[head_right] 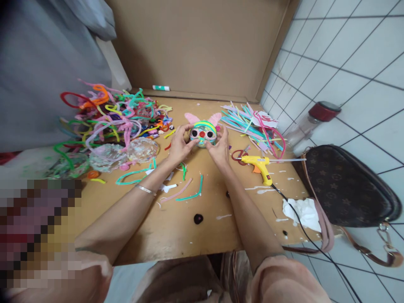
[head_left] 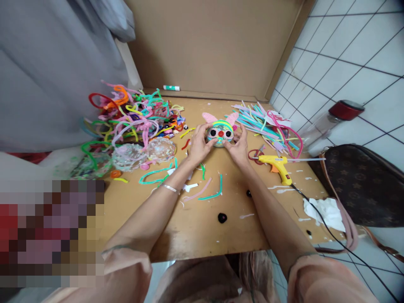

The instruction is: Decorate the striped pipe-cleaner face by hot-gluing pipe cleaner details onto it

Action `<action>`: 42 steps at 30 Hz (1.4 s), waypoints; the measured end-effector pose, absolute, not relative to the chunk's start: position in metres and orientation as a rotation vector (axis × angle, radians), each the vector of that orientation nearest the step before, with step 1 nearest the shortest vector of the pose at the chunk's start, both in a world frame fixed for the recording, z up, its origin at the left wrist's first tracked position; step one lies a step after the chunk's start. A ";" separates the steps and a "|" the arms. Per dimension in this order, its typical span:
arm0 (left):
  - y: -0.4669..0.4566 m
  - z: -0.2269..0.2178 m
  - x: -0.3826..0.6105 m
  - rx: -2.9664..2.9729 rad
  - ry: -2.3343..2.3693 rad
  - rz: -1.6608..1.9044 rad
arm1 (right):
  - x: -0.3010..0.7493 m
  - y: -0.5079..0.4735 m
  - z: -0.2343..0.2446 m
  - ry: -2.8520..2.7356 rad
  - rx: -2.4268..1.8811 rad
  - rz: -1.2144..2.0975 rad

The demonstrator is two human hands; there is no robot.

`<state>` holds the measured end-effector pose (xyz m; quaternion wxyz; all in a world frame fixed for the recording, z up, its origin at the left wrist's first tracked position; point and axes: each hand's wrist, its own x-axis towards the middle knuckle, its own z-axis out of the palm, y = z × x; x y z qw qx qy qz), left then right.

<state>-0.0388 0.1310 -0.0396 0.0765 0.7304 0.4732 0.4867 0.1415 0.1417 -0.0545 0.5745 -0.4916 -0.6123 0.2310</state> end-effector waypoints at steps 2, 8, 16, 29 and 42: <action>0.131 -0.039 -0.038 2.163 1.414 1.470 | 0.142 0.142 -0.055 -1.428 -1.156 0.550; 0.131 -0.037 -0.036 2.122 1.399 1.475 | 0.144 0.145 -0.057 -1.437 -1.155 0.572; 0.129 -0.037 -0.036 2.113 1.394 1.430 | 0.147 0.148 -0.060 -1.440 -1.178 0.550; 0.134 -0.039 -0.038 2.035 1.218 1.562 | 0.147 0.151 -0.063 -1.373 -1.056 0.655; 0.135 -0.040 -0.039 2.102 1.196 1.555 | 0.147 0.152 -0.065 -1.378 -1.051 0.630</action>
